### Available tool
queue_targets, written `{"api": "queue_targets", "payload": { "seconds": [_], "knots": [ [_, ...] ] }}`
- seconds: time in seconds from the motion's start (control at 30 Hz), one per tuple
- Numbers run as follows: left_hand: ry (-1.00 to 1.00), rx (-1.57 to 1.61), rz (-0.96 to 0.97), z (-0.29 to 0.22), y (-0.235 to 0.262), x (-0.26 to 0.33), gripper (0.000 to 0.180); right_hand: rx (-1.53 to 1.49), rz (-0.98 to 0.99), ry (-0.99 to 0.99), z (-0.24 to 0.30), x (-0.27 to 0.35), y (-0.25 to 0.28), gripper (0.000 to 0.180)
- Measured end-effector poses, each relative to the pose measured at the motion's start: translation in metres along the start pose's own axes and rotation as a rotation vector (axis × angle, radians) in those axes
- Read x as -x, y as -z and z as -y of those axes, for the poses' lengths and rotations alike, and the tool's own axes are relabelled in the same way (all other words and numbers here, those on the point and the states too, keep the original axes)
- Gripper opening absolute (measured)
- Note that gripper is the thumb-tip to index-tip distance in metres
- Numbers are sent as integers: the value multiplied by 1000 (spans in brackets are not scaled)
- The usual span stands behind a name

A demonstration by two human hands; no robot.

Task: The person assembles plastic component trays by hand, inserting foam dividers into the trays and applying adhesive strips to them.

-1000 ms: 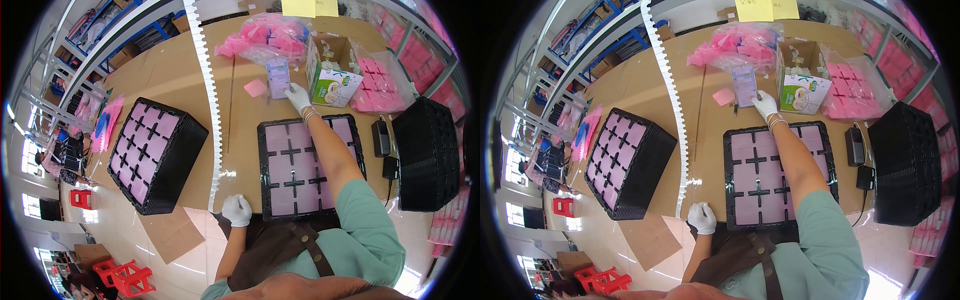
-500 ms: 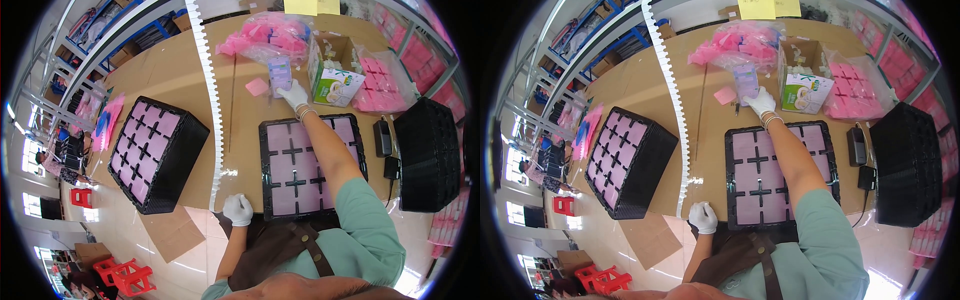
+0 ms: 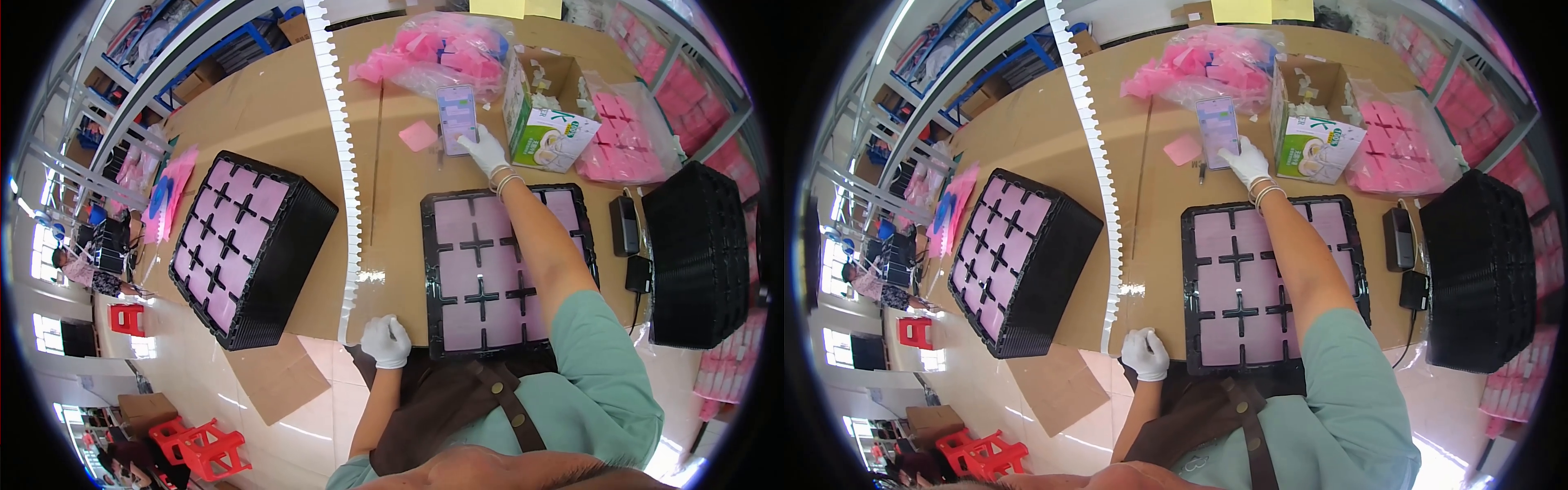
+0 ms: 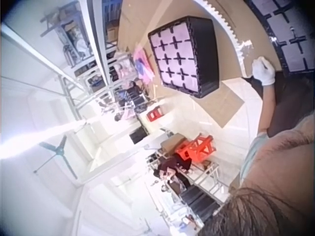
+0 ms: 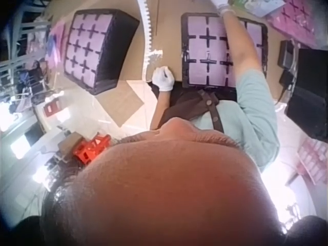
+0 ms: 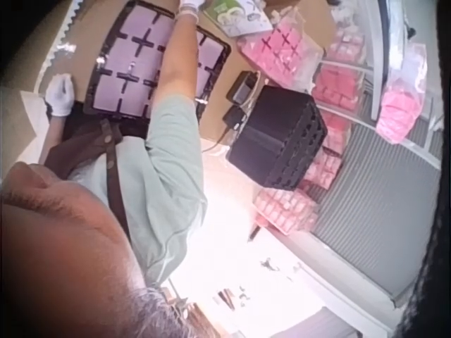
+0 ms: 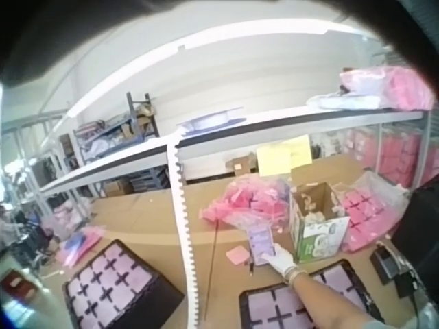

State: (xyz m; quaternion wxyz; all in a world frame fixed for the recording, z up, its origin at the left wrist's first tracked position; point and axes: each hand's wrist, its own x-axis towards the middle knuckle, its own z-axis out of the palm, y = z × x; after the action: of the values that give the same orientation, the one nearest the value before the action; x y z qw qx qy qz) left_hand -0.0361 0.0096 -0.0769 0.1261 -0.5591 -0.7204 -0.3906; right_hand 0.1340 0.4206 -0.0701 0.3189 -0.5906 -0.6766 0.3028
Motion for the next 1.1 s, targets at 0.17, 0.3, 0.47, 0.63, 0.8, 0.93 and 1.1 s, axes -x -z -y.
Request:
{"api": "queue_targets", "payload": {
  "seconds": [0.17,0.3,0.47,0.63,0.8,0.93,1.1],
  "knots": [
    [-11,-1,9,-1,-3,-1,4,-368,125,130,-32,-20,-6,50],
    [-2,1,1,0,-2,0,4,-270,133,97,-21,-12,1,48],
    [-9,-14,5,-1,-2,0,3,-226,99,72,-17,-11,3,50],
    [11,-12,24,-2,-1,0,2,-199,90,65,-17,-12,2,52],
    [13,-35,65,-9,3,-3,5,-221,75,85,-19,-13,0,52],
    [9,-28,61,-7,2,-2,5,-178,65,86,-17,-11,-1,52],
    [14,-16,45,-6,2,-1,5,-186,102,62,-12,-11,0,51]
  ]
}}
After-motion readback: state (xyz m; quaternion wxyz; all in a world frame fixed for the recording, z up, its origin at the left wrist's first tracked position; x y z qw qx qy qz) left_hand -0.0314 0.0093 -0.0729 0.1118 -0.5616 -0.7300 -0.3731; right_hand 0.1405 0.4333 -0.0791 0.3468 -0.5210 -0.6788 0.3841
